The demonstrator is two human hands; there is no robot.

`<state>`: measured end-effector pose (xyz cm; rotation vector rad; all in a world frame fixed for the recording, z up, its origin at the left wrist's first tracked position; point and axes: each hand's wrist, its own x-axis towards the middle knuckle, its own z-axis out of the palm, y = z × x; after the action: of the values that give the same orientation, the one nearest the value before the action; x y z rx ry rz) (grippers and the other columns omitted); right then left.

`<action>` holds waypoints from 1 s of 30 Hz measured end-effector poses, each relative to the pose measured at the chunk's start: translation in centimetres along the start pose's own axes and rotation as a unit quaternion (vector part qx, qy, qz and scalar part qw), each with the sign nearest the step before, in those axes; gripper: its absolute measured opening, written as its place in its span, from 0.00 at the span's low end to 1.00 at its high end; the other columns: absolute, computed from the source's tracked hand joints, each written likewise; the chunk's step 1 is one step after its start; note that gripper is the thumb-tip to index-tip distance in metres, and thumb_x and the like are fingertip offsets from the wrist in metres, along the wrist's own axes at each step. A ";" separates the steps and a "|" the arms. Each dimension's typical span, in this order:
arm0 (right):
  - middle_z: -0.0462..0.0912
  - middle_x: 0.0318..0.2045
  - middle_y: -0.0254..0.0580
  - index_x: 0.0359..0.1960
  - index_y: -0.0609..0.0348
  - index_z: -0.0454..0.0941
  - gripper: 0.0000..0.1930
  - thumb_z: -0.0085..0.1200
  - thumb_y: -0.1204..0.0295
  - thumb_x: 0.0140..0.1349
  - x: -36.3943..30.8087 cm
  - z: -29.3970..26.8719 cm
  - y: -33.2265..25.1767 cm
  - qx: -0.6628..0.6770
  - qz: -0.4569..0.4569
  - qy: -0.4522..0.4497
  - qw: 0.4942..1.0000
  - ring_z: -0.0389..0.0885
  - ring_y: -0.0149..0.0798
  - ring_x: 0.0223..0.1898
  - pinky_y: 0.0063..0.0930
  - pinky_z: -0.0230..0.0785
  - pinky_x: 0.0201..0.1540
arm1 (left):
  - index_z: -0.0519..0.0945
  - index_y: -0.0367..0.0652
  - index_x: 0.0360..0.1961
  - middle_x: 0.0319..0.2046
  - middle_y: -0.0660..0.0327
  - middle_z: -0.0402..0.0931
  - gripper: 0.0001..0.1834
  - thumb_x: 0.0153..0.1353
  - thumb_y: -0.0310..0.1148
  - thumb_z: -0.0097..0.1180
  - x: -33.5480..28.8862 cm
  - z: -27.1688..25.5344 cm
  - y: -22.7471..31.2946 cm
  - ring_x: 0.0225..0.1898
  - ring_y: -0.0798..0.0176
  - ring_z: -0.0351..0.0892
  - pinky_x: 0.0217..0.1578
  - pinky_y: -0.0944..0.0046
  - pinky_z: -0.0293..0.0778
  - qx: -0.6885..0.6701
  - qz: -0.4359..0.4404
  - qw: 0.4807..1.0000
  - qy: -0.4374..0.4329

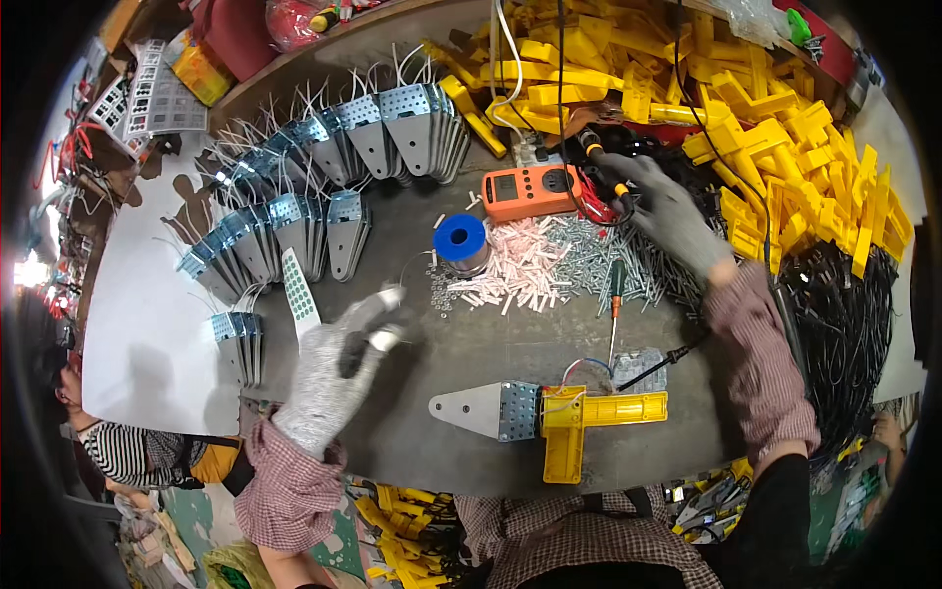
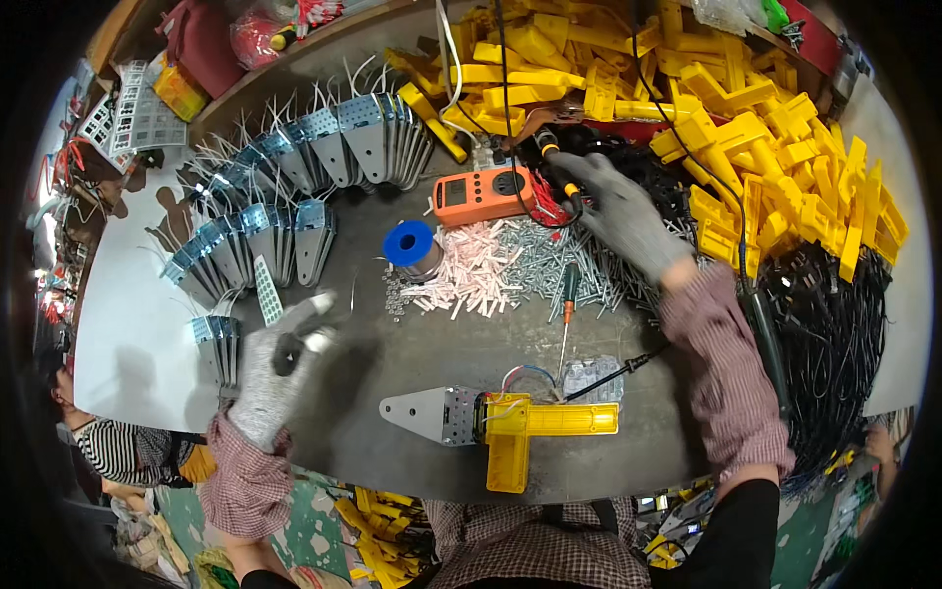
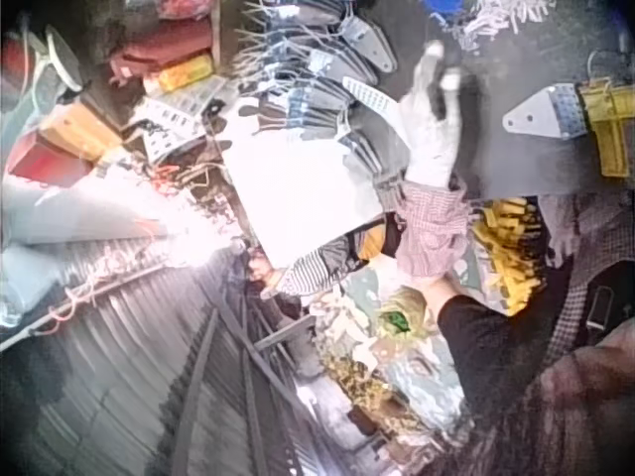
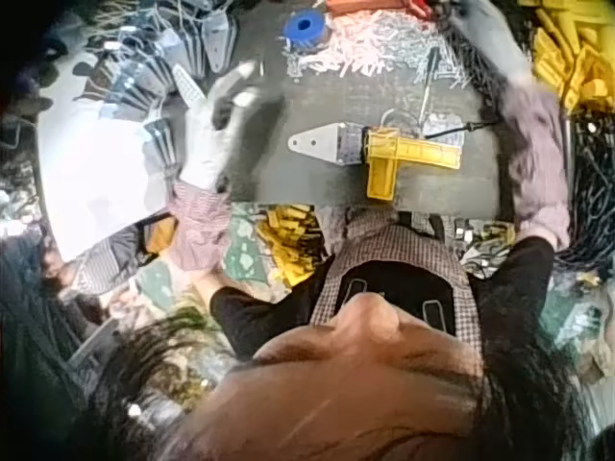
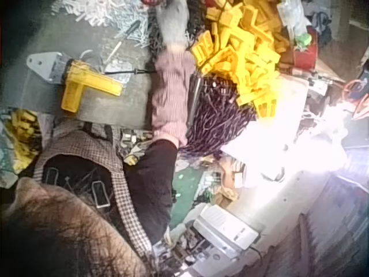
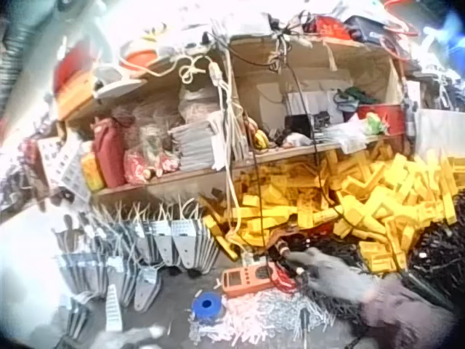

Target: The person assembles a yellow plastic electronic component by soldering wires to it with a soldering iron, then attaching metal plates to the component with screws using a power screwdriver.

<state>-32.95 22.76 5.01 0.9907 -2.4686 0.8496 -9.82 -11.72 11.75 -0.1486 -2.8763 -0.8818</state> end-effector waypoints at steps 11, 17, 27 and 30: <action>0.71 0.24 0.25 0.37 0.53 0.74 0.16 0.43 0.54 0.69 -3.4 -4.2 -6.2 0.309 0.276 0.144 0.899 0.62 0.19 0.20 0.13 0.51 0.21 | 0.72 0.36 0.46 0.34 0.58 0.78 0.11 0.64 0.26 0.54 -0.4 11.3 2.8 0.30 0.67 0.77 0.34 0.68 0.73 -0.417 -0.089 0.900 -0.087; 0.69 0.23 0.25 0.39 0.55 0.74 0.15 0.45 0.56 0.67 -4.6 0.1 -4.2 0.387 0.311 0.066 0.865 0.63 0.21 0.21 0.16 0.55 0.24 | 0.79 0.39 0.43 0.32 0.53 0.76 0.09 0.63 0.25 0.52 2.3 14.3 3.7 0.29 0.61 0.76 0.32 0.64 0.72 -0.274 0.013 0.962 -0.014; 0.66 0.21 0.24 0.35 0.55 0.73 0.16 0.44 0.55 0.68 -4.4 2.0 -2.7 0.305 0.228 0.061 0.923 0.59 0.21 0.18 0.18 0.51 0.22 | 0.78 0.36 0.41 0.35 0.52 0.78 0.08 0.62 0.26 0.52 2.7 14.8 4.1 0.39 0.51 0.80 0.39 0.58 0.75 -0.185 -0.005 0.982 -0.031; 0.66 0.20 0.24 0.34 0.55 0.73 0.16 0.44 0.55 0.68 -4.3 2.3 -2.7 0.337 0.271 0.072 0.899 0.59 0.20 0.18 0.17 0.50 0.21 | 0.78 0.37 0.40 0.35 0.51 0.77 0.07 0.62 0.26 0.52 2.9 15.8 3.6 0.38 0.49 0.80 0.40 0.57 0.75 -0.171 0.029 0.985 0.005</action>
<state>-28.25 21.95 2.11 0.3577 -2.3691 1.9689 -13.66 0.35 1.18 -0.2578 -2.6704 -1.3525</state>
